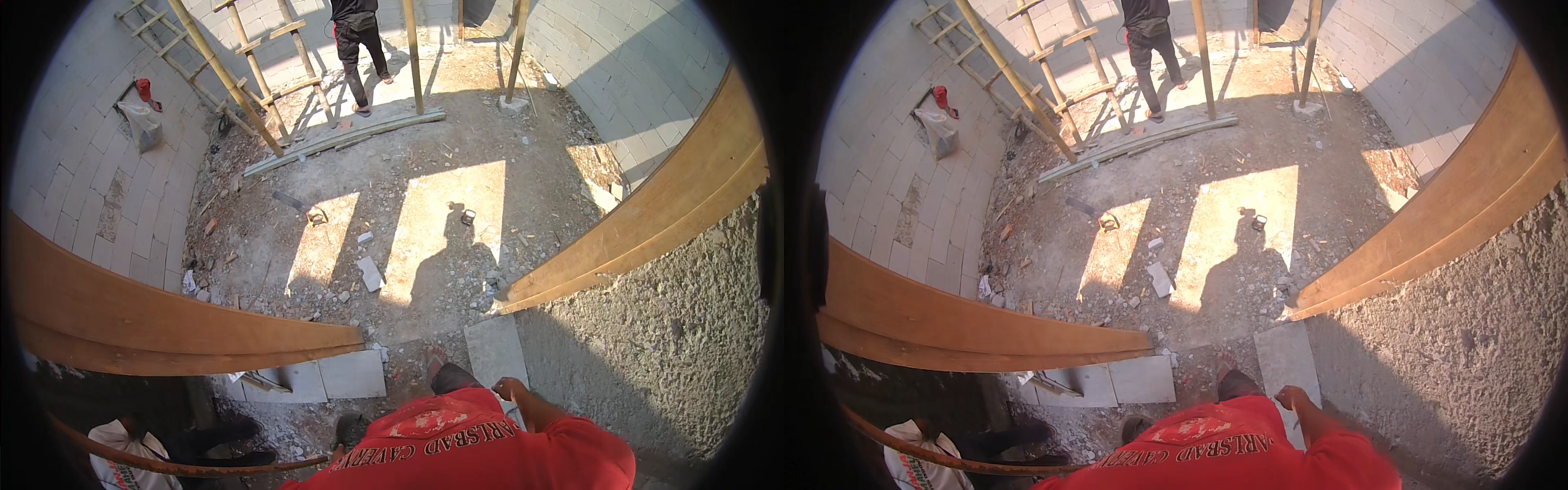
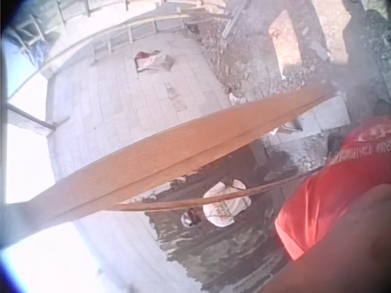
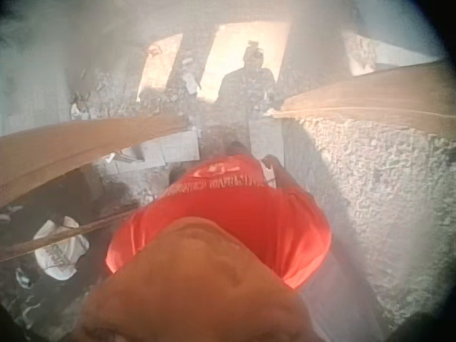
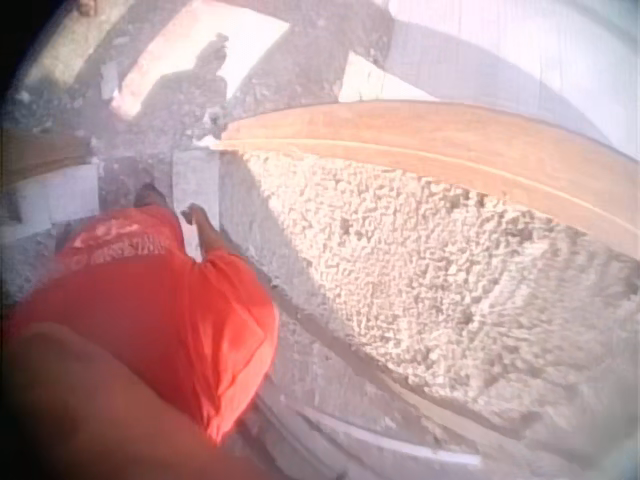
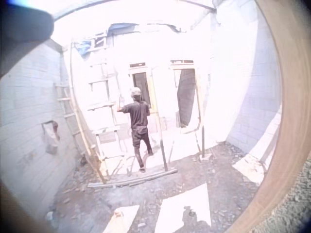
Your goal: The person pours water from a bucket into a pile of sand and cement, uses a hoe to mix the resulting mortar, and picks up a piece of wood in a construction site area.
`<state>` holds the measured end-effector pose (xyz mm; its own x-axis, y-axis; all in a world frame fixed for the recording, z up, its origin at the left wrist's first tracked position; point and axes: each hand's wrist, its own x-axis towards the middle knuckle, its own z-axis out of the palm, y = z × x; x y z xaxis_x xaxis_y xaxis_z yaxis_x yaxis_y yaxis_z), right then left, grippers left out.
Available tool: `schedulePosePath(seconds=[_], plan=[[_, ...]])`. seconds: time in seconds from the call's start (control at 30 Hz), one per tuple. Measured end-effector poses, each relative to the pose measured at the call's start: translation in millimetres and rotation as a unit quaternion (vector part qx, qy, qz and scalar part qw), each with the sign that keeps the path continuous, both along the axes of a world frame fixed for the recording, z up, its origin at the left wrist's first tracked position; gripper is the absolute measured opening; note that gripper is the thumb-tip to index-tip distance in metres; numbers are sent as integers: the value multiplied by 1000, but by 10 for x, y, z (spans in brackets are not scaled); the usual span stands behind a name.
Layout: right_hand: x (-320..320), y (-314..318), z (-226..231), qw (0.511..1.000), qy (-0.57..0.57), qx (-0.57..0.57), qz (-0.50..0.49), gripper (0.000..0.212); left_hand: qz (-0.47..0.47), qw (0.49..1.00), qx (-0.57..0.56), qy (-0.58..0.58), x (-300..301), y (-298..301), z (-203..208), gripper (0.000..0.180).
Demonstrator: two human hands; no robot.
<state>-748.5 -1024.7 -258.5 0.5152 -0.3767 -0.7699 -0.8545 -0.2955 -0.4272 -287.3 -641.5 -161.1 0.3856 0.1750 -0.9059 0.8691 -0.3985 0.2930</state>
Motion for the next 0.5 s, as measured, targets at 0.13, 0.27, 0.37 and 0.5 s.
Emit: schedulePosePath(seconds=[0.13,0.27,0.37,0.5], plan=[[39,-1117,-377,992,49,-7,120,41,-71,997,-24,-16,358,-1446,95,29],[951,-2813,529,989,-63,-126,-33,41,-149,987,-33,-43,633,-2640,15,28],[1545,-3943,553,955,-128,-109,-244,43,-251,963,-59,-79,867,-3676,-156,28],[1923,-5275,487,935,-158,-159,-276,43,-399,889,-169,-149,1065,-5524,-266,26]])
